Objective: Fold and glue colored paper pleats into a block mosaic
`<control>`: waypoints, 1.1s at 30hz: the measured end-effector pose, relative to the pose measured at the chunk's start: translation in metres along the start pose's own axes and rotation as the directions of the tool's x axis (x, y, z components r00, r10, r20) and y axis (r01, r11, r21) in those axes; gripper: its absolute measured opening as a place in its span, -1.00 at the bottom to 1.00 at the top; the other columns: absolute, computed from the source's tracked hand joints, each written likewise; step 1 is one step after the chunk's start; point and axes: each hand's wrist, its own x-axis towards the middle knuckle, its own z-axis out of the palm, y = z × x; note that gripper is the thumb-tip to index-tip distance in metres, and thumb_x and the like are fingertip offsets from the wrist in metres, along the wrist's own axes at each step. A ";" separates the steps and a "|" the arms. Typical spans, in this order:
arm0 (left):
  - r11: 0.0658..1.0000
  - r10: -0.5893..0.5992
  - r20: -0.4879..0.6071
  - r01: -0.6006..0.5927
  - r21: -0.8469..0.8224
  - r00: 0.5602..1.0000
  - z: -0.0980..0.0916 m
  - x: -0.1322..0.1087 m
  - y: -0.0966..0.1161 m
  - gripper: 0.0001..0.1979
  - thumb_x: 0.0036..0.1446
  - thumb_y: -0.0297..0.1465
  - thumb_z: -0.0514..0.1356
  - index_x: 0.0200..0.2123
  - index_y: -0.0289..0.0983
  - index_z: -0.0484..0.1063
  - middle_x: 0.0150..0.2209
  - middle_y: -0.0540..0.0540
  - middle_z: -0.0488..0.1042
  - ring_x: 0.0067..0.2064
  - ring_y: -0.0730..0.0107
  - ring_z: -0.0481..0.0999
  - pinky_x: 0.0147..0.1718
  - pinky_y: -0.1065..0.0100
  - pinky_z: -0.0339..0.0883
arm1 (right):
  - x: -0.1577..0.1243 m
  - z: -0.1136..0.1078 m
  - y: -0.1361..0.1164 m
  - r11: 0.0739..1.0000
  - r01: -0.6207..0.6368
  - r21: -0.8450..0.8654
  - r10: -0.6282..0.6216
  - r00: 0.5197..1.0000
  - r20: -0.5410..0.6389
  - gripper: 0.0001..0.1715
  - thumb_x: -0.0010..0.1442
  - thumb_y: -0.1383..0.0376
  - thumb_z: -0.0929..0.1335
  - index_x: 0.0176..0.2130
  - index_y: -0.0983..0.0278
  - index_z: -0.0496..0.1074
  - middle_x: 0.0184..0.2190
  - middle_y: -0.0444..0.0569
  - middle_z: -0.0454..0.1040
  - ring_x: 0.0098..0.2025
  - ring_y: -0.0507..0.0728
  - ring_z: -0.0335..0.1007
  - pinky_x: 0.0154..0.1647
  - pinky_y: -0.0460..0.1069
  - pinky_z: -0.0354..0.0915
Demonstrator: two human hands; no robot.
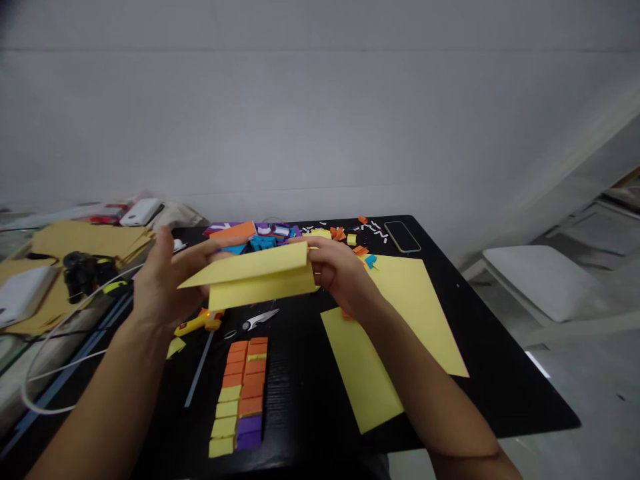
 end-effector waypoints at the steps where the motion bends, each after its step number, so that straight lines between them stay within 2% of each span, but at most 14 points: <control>1: 1.000 -0.020 0.021 0.021 -0.011 1.000 0.001 -0.001 -0.001 -0.17 0.16 0.28 0.21 0.07 -0.38 0.56 -0.27 -0.17 0.69 -0.33 0.20 0.69 -0.42 0.37 0.51 | -0.001 0.001 0.001 0.999 0.011 -0.043 -0.011 1.000 -0.012 -0.61 0.11 0.22 0.49 -0.04 0.20 0.63 -0.37 -0.08 0.63 -0.35 0.11 0.53 -0.35 -0.03 0.44; 4: 0.998 -0.051 0.049 0.053 -0.038 0.998 0.006 -0.003 -0.004 -0.24 0.22 0.24 0.20 0.10 -0.33 0.54 -0.12 -0.25 0.71 -0.22 0.07 0.74 -0.33 0.25 0.59 | -0.003 0.004 0.006 0.979 0.109 -0.173 -0.108 0.994 0.013 -0.59 0.03 0.29 0.58 -0.07 0.14 0.65 -0.33 -0.12 0.64 -0.25 0.11 0.56 -0.22 -0.01 0.46; 6: 0.997 -0.053 0.039 0.055 -0.049 0.998 0.011 -0.003 -0.004 -0.28 0.24 0.22 0.20 0.06 -0.31 0.55 -0.09 -0.28 0.70 -0.20 0.05 0.74 -0.31 0.22 0.62 | -0.003 0.006 0.008 0.963 0.155 -0.222 -0.153 0.988 0.024 -0.70 0.05 0.24 0.58 -0.15 0.16 0.66 -0.30 -0.09 0.65 -0.18 0.13 0.57 -0.16 0.02 0.48; 8: 0.998 -0.038 0.029 0.040 -0.049 0.999 0.015 -0.004 -0.001 -0.29 0.23 0.22 0.19 0.02 -0.32 0.58 -0.14 -0.27 0.70 -0.23 0.06 0.73 -0.38 0.25 0.60 | -0.004 0.008 0.009 0.965 0.134 -0.226 -0.143 0.990 -0.020 -0.77 0.13 0.14 0.56 -0.21 0.18 0.67 -0.33 -0.07 0.64 -0.22 0.13 0.56 -0.19 0.04 0.48; 12: 0.999 0.019 0.020 -0.019 0.027 1.000 0.018 -0.004 0.003 -0.25 0.13 0.24 0.24 -0.04 -0.35 0.63 -0.28 -0.24 0.68 -0.30 0.05 0.70 -0.57 0.33 0.48 | -0.004 0.007 0.008 0.978 0.098 -0.184 -0.121 0.985 -0.121 -0.70 0.20 0.03 0.53 -0.25 0.21 0.64 -0.42 -0.10 0.56 -0.38 0.07 0.46 -0.31 0.01 0.46; 14: 0.997 0.050 -0.059 -0.045 0.070 0.997 0.019 -0.005 0.002 -0.36 0.09 0.11 0.35 -0.05 -0.35 0.64 -0.29 -0.21 0.68 -0.35 0.11 0.69 -0.60 0.37 0.45 | -0.004 0.007 0.007 0.977 0.119 -0.179 -0.143 0.982 -0.127 -0.71 0.20 0.04 0.52 -0.33 0.22 0.60 -0.48 -0.15 0.48 -0.46 0.03 0.35 -0.39 -0.02 0.40; 17: 0.991 0.078 -0.206 -0.054 0.121 0.975 0.020 -0.006 -0.004 -0.56 0.03 -0.22 0.47 -0.05 -0.31 0.65 -0.25 -0.15 0.71 -0.39 0.25 0.67 -0.53 0.42 0.47 | -0.004 0.007 0.006 0.981 0.125 -0.148 -0.143 0.982 -0.120 -0.71 0.18 0.08 0.51 -0.41 0.22 0.53 -0.52 -0.19 0.36 -0.50 0.00 0.23 -0.45 -0.05 0.33; 21: 0.990 0.054 -0.282 -0.015 0.138 0.958 0.023 -0.008 -0.007 -0.64 0.02 -0.31 0.46 -0.10 -0.30 0.66 -0.32 -0.10 0.71 -0.51 0.40 0.59 -0.52 0.44 0.44 | -0.005 0.009 0.005 0.989 0.112 -0.094 -0.122 0.986 -0.114 -0.71 0.16 0.12 0.50 -0.46 0.22 0.50 -0.55 -0.20 0.31 -0.52 -0.01 0.19 -0.47 -0.06 0.30; 25: 0.988 0.046 -0.306 0.002 0.153 0.951 0.028 -0.010 -0.005 -0.67 -0.02 -0.30 0.47 -0.17 -0.31 0.67 -0.40 -0.08 0.69 -0.55 0.39 0.56 -0.56 0.44 0.40 | -0.006 0.011 0.006 0.988 0.113 -0.105 -0.121 0.990 -0.071 -0.85 0.13 0.21 0.53 -0.34 0.23 0.59 -0.52 -0.18 0.46 -0.48 0.01 0.36 -0.33 -0.01 0.44; 29: 0.985 0.045 -0.301 0.008 0.172 0.953 0.033 -0.010 -0.006 -0.66 -0.05 -0.32 0.45 -0.16 -0.29 0.68 -0.35 -0.10 0.70 -0.45 0.28 0.63 -0.49 0.38 0.47 | -0.007 0.012 0.009 0.992 0.080 -0.098 -0.086 0.995 -0.051 -0.76 0.12 0.18 0.56 -0.20 0.23 0.65 -0.39 -0.09 0.63 -0.38 0.11 0.54 -0.18 0.09 0.53; 33: 0.985 0.053 -0.336 0.005 0.172 0.940 0.032 -0.008 -0.006 -0.73 -0.10 -0.36 0.45 -0.25 -0.26 0.67 -0.47 -0.02 0.64 -0.58 0.41 0.51 -0.55 0.41 0.42 | -0.005 0.008 0.011 0.994 0.066 -0.090 -0.071 0.996 -0.054 -0.75 0.08 0.21 0.55 -0.19 0.19 0.67 -0.32 -0.07 0.67 -0.30 0.14 0.60 -0.18 0.07 0.51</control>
